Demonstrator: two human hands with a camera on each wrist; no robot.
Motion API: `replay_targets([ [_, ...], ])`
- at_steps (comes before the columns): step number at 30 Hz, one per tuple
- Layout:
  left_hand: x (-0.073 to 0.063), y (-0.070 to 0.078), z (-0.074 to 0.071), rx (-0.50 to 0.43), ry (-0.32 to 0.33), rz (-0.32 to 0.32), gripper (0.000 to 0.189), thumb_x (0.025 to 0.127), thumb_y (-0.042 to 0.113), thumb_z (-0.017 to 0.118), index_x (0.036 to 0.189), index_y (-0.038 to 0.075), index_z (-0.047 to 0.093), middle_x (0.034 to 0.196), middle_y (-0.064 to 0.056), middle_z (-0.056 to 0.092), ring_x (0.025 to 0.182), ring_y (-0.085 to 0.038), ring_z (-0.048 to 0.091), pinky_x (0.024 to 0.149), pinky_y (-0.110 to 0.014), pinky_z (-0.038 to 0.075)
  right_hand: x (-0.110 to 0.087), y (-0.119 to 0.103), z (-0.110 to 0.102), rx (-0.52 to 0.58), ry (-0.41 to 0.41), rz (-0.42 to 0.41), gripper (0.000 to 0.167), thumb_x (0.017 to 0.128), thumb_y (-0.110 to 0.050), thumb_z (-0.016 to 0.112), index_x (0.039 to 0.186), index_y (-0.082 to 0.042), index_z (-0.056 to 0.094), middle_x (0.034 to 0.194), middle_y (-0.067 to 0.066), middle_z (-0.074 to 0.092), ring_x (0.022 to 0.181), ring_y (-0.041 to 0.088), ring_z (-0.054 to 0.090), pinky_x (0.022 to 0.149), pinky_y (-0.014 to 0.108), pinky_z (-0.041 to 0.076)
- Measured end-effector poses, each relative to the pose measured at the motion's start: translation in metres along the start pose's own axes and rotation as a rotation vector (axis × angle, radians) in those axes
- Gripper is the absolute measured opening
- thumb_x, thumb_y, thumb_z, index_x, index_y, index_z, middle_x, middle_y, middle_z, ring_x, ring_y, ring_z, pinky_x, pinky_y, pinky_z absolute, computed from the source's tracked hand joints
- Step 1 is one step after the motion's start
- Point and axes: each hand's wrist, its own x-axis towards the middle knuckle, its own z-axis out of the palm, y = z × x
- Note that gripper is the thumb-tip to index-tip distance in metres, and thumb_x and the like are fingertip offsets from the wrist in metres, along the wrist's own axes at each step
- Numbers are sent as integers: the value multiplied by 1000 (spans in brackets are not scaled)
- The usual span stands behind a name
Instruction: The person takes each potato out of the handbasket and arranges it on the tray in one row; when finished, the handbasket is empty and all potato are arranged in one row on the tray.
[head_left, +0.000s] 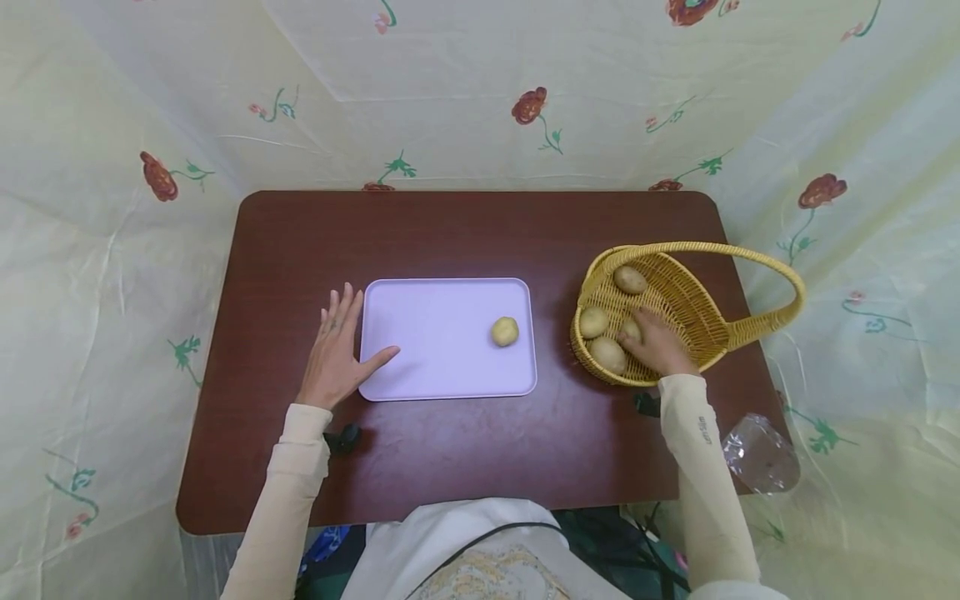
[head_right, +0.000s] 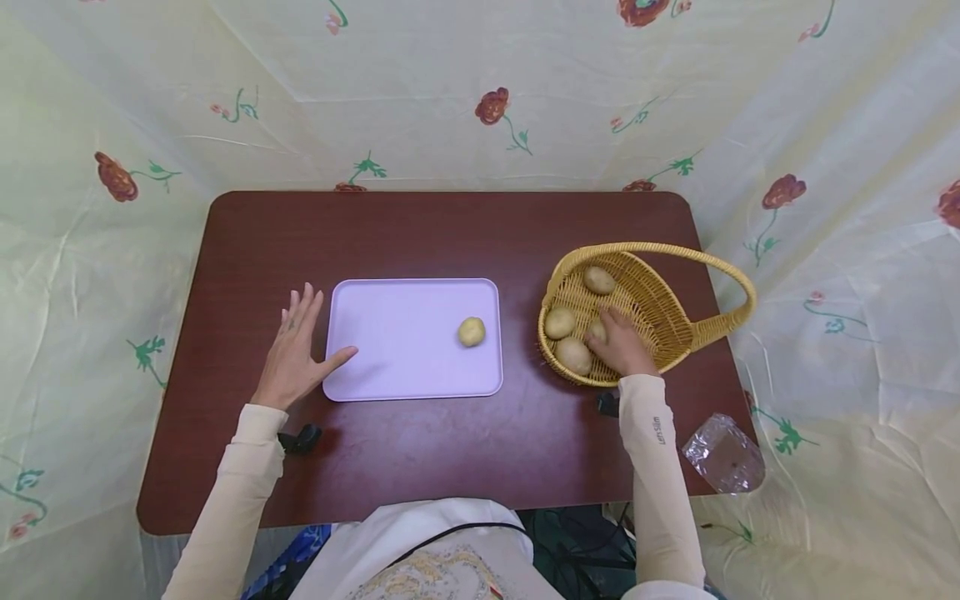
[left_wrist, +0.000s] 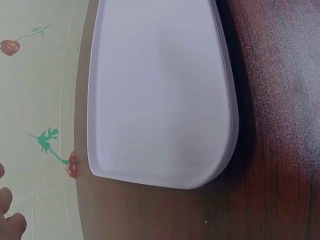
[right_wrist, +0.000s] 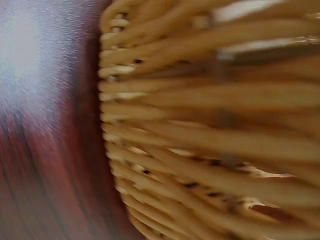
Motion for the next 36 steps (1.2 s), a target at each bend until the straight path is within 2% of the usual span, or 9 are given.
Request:
replay_targets([
  [3,0,1,-1,1,-1,1,104,76,63,67,154,12,21,161,-4,7,148,-20,-2,119,-50,8,3,1,3,-30,11,-21,56,94,-21,58,140,5,41,143,34,34,129,53,34,106,63,28],
  [9,-1,0,0,1,-4,-2,104,76,64,67,155,17,17,161,0,4,148,-29,4,120,-47,5,1,1,4,-41,135,-89,40,88,-13,66,121,7,56,115,33,56,103,51,55,91,61,43],
  [13,0,-1,2,1,-7,-2,105,76,65,66,155,17,16,162,-1,5,148,-25,1,120,-48,6,-6,-1,2,-15,188,-87,41,87,-14,69,120,6,57,113,32,57,101,51,55,89,61,43],
  [17,0,0,2,-6,-6,0,103,77,64,66,154,13,20,161,0,4,148,-21,-2,120,-48,7,-18,-15,-8,-13,267,-88,43,86,-13,71,122,6,57,118,30,56,103,51,55,91,62,42],
  [21,-1,1,1,-7,-7,-5,103,77,64,66,154,14,19,161,0,3,148,-22,-2,120,-47,5,-35,-49,-22,-5,402,-144,45,83,-12,75,122,4,59,121,25,57,107,46,55,93,59,43],
  [24,-1,1,1,-7,-1,-4,104,76,64,66,154,14,19,161,-1,5,148,-22,-2,120,-47,5,-44,-84,-29,18,509,-266,47,79,-9,78,121,3,61,120,23,59,107,41,57,93,54,46],
  [27,-1,1,1,-5,3,-2,104,76,65,66,154,15,19,161,0,5,148,-22,-2,120,-46,4,-42,-120,-28,58,558,-422,46,76,-6,79,119,2,63,120,21,60,109,37,58,94,48,47],
  [30,-2,1,0,-4,3,-4,105,75,65,66,154,15,20,161,2,3,148,-23,-1,120,-44,3,-30,-151,-15,100,533,-542,45,77,-8,79,120,-1,64,122,17,61,112,32,57,97,43,46],
  [36,-3,2,-1,-12,2,-6,104,75,64,67,154,13,21,162,-2,6,148,-25,1,120,-45,3,12,-195,25,63,373,-700,44,83,-15,75,124,-4,62,125,14,58,114,28,56,99,40,46],
])
